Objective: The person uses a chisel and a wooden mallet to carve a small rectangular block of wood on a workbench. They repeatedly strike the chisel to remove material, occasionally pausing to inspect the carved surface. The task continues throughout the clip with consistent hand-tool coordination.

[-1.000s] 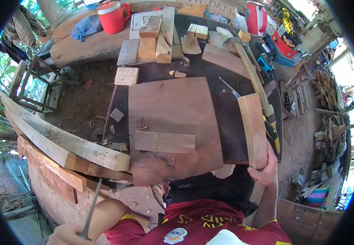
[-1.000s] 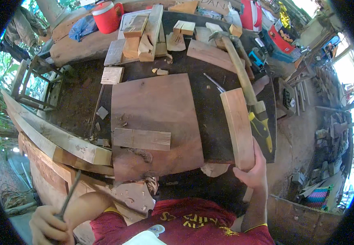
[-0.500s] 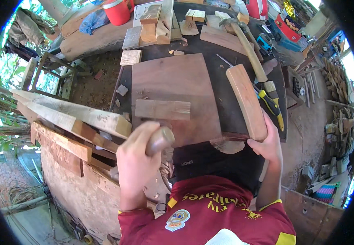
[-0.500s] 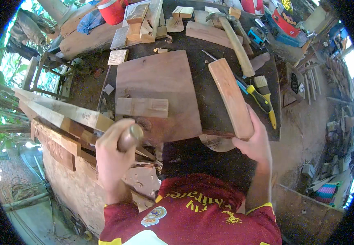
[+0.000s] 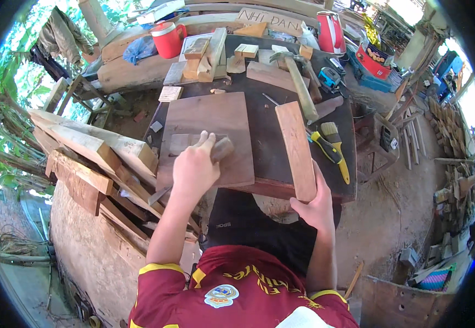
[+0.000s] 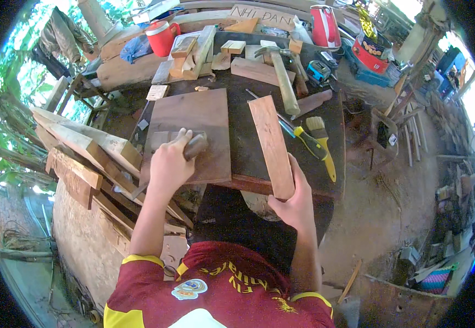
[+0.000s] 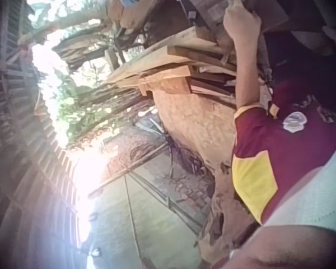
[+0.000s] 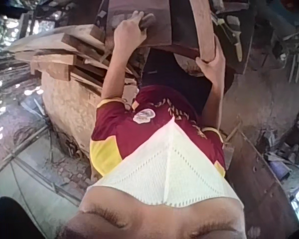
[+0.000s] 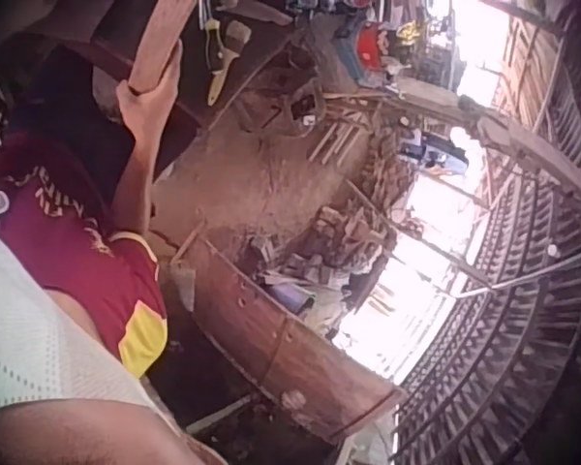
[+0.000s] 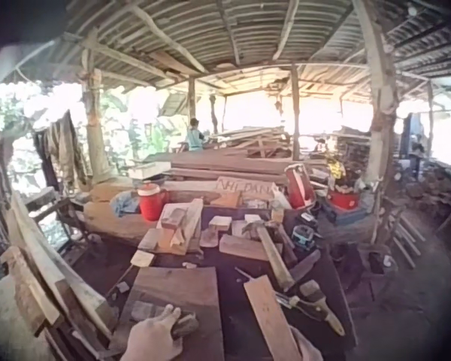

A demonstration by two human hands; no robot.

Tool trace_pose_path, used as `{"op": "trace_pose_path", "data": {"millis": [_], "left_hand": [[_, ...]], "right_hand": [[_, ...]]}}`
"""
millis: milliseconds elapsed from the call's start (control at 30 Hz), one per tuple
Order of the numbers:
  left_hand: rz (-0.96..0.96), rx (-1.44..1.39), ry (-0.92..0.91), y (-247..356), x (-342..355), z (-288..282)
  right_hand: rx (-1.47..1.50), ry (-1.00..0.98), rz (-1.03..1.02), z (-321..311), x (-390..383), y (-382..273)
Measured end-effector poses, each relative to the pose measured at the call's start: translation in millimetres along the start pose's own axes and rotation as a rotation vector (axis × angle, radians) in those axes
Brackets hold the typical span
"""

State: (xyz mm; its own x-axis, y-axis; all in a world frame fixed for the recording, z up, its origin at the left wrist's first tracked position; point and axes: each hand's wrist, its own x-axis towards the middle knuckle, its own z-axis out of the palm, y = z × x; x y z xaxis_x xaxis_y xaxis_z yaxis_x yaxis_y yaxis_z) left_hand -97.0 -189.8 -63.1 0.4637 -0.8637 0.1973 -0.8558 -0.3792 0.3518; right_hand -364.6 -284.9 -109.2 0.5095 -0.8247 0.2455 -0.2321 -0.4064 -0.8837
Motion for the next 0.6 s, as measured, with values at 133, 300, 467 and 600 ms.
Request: {"op": "trace_pose_path", "data": {"millis": [133, 300, 467, 600], "left_hand": [[0.003, 0.073, 0.027, 16, -2, 17], [-0.026, 0.017, 0.165, 20, -5, 32], [-0.116, 0.016, 0.162, 19, -8, 25], [-0.187, 0.008, 0.234, 5, -12, 17]], "right_hand": [[0.057, -0.012, 0.089, -2, -1, -1], [0.058, -0.024, 0.035, -3, 1, -1], [0.081, -0.045, 0.073, -5, -1, 9], [0.022, -0.061, 0.083, -7, 0, 9]]}}
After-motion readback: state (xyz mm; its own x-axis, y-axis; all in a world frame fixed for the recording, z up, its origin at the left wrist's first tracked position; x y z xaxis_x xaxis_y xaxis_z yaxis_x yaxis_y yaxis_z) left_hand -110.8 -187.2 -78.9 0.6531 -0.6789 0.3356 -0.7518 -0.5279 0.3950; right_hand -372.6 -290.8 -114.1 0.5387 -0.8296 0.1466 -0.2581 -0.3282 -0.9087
